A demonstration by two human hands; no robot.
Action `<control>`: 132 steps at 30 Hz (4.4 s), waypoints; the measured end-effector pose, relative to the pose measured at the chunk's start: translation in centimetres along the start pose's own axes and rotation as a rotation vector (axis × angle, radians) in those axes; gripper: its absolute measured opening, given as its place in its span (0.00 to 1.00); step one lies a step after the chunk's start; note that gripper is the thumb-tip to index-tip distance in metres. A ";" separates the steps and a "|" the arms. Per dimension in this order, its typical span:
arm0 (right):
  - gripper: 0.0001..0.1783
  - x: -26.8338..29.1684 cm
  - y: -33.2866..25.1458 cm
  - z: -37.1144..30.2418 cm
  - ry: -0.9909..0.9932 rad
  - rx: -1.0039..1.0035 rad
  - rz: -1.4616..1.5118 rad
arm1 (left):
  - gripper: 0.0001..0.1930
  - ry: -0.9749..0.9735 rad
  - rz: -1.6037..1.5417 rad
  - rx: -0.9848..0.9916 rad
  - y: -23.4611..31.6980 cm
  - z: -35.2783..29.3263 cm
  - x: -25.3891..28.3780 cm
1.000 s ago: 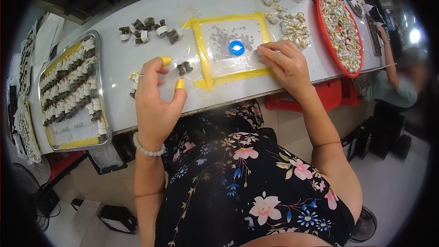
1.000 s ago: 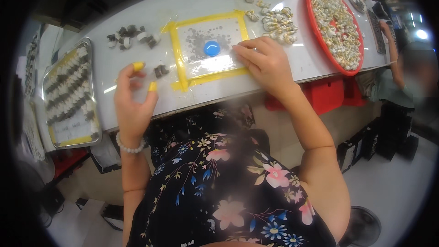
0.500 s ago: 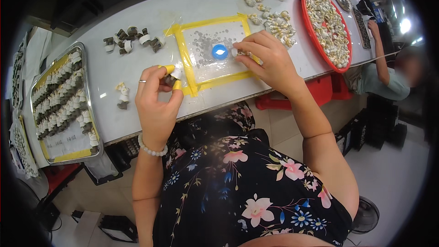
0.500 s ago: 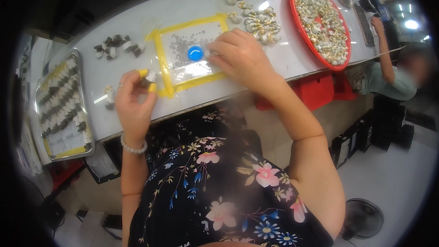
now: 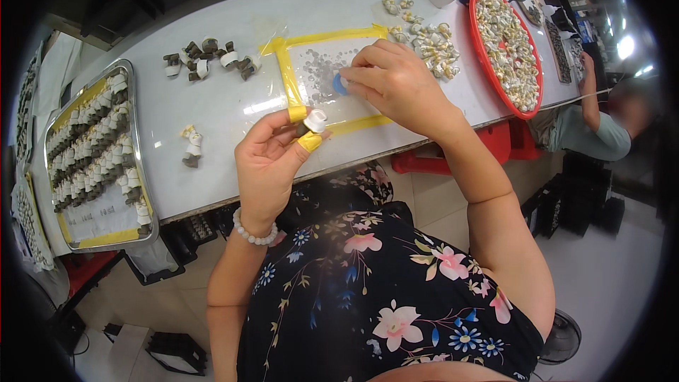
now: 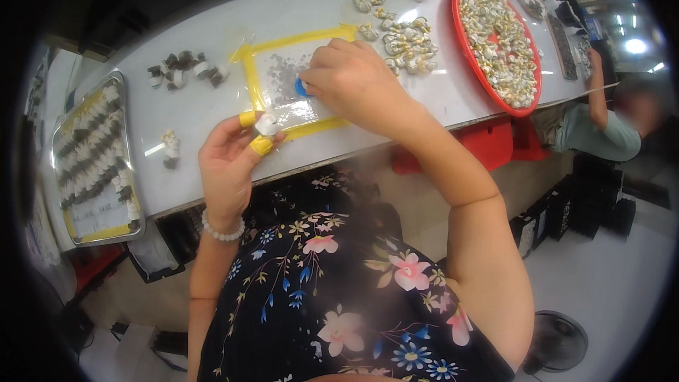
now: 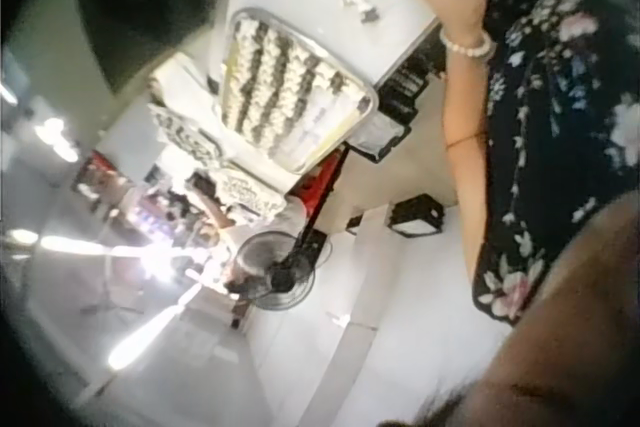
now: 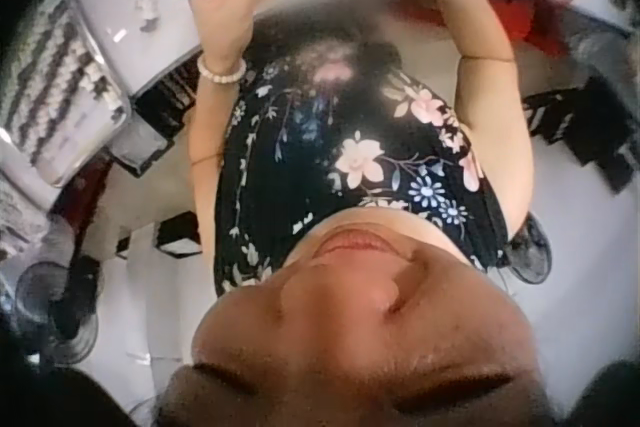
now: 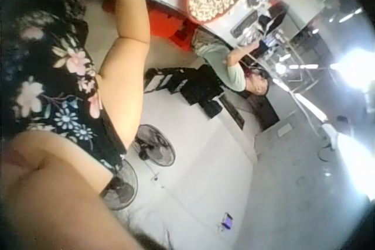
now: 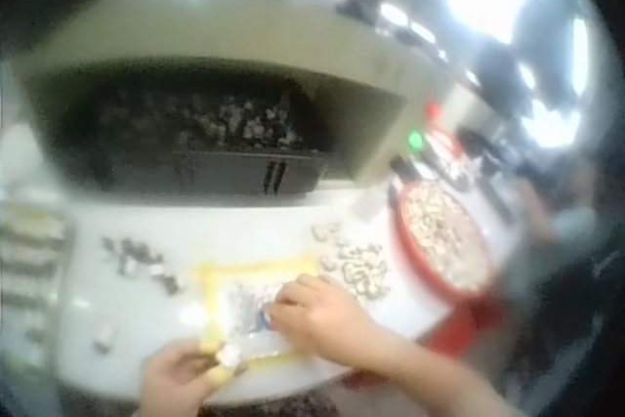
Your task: The person assembles figurines by dipping figurine heads in glue, attaching them onto figurine bodies by hand, placing the assembled figurines onto a tray, and retrieving more figurine parts from a heating chamber.
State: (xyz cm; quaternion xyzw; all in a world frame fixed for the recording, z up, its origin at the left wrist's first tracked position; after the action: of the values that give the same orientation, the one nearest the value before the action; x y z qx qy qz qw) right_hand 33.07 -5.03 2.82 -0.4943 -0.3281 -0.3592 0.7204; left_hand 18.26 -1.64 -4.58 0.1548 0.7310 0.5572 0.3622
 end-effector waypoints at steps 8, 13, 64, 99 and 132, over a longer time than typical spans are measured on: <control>0.13 1.0 1.6 -1.9 0.216 -0.234 0.471 | 0.16 0.048 -0.024 -0.008 -0.9 0.4 -0.5; 0.13 -0.4 1.7 -2.4 0.169 -0.385 0.866 | 0.18 0.077 0.003 -0.028 -1.0 0.4 -0.3; 0.10 3.1 5.0 -6.7 0.292 -0.441 0.013 | 0.26 0.661 1.525 -0.561 7.3 -6.1 7.0; 0.12 1.1 1.4 -0.8 0.055 -0.159 0.274 | 0.18 0.022 0.452 -0.087 3.0 1.2 1.6; 0.15 -0.3 0.1 -1.4 0.025 -0.284 0.891 | 0.15 0.055 -0.136 -0.090 -0.8 0.7 -0.1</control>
State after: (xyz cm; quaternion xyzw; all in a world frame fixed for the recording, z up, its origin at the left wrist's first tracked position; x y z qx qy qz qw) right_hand 33.21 -6.31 2.12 -0.6765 -0.0230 -0.0621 0.7335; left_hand 18.94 -1.43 -5.36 0.0732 0.7239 0.5675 0.3855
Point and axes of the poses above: each hand's wrist, its own z-axis towards the middle knuckle, its own x-axis out of the back of the hand, y = z × x, the point moved 8 cm from there along z, towards the middle knuckle, and after that the axes turned 13 degrees about z, right-handed, at the moved point
